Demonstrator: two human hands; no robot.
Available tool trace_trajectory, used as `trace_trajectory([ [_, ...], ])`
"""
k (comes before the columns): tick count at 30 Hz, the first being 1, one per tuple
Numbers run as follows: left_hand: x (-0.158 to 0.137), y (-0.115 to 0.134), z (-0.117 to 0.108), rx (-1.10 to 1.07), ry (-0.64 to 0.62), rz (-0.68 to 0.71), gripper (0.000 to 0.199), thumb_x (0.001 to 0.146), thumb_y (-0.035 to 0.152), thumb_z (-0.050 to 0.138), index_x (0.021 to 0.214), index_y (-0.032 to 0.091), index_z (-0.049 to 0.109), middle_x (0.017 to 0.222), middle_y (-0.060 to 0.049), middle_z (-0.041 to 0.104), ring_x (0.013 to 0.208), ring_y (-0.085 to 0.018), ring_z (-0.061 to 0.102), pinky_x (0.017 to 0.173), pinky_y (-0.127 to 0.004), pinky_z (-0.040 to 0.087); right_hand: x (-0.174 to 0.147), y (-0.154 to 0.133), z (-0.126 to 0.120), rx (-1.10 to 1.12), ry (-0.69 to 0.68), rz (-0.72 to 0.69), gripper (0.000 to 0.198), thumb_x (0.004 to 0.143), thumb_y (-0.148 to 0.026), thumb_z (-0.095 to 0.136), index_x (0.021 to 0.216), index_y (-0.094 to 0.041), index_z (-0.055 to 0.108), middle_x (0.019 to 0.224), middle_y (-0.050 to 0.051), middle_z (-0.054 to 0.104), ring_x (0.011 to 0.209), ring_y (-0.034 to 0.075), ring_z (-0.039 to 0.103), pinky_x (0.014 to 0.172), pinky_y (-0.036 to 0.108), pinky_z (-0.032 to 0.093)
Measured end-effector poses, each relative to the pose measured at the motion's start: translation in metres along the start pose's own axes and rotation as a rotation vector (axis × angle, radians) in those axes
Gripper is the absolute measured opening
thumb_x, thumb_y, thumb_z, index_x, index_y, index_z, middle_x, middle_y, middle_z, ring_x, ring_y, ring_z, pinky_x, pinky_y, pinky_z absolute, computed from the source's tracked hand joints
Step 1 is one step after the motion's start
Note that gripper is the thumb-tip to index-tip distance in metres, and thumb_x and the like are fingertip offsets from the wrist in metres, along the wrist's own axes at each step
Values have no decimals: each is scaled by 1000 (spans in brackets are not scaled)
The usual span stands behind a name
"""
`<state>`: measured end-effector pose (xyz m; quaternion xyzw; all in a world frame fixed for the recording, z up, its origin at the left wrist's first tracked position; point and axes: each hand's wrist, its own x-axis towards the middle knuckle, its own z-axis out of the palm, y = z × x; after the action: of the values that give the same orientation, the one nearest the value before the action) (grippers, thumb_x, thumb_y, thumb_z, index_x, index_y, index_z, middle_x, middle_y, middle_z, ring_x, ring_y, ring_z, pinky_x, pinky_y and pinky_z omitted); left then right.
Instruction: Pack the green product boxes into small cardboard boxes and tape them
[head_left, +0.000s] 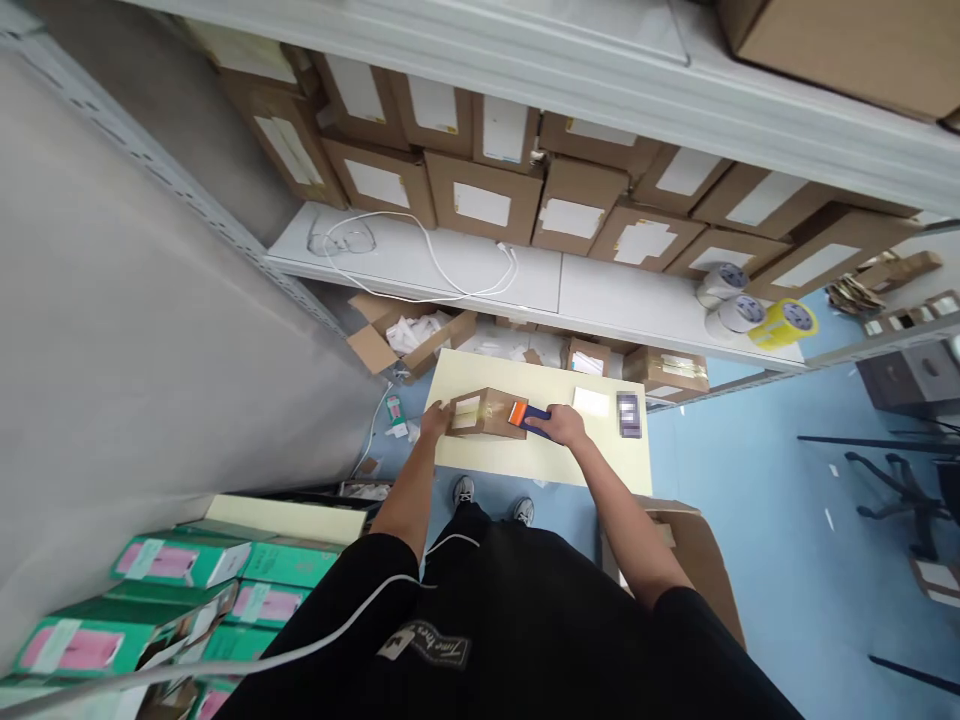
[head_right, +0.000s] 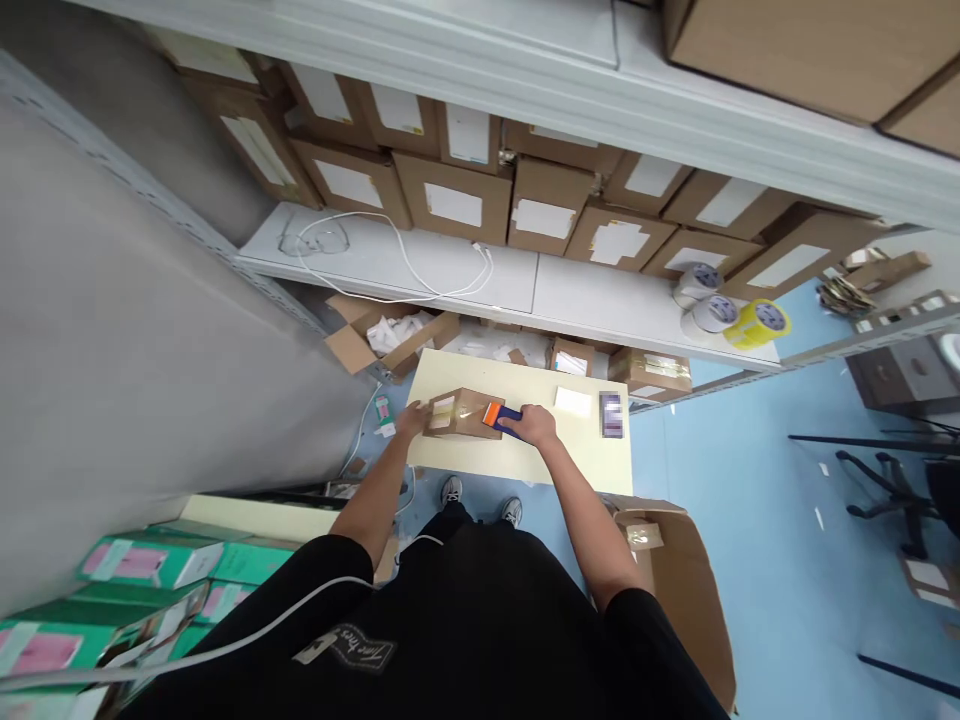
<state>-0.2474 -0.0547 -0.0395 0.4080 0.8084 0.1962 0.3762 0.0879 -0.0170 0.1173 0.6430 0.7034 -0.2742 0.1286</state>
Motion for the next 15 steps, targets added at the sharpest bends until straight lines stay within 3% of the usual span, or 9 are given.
trace_trajectory([
  [5, -15, 13, -26, -114, -43, 121, 55, 104, 61, 41, 120, 22, 76, 127, -7, 77, 126, -28, 66, 105, -34, 49, 6, -67, -2, -58, -40, -10, 65, 89, -76, 59, 107, -17, 77, 115, 17, 78, 106, 29, 73, 75, 29, 49],
  [9, -35, 23, -25, -222, -123, 140, 58, 99, 65, 50, 136, 24, 68, 132, -7, 74, 122, -29, 68, 103, -37, 51, 8, -95, 1, -73, -76, -57, 55, 98, -63, 51, 110, -16, 76, 121, 18, 76, 110, 29, 72, 76, 29, 49],
  [12, -40, 28, -19, -256, -106, 154, 57, 100, 62, 50, 140, 24, 65, 135, -8, 73, 123, -30, 68, 105, -40, 51, 6, -95, -4, -73, -67, -91, 50, 97, -62, 55, 108, -17, 75, 119, 16, 77, 109, 29, 71, 75, 29, 47],
  [15, -39, 41, -5, -257, -129, 178, 59, 100, 63, 50, 141, 23, 65, 136, -9, 72, 126, -30, 67, 108, -40, 49, 0, -68, -14, -33, -40, -104, 47, 93, -63, 63, 105, -19, 73, 110, 13, 78, 102, 28, 72, 72, 28, 45],
])
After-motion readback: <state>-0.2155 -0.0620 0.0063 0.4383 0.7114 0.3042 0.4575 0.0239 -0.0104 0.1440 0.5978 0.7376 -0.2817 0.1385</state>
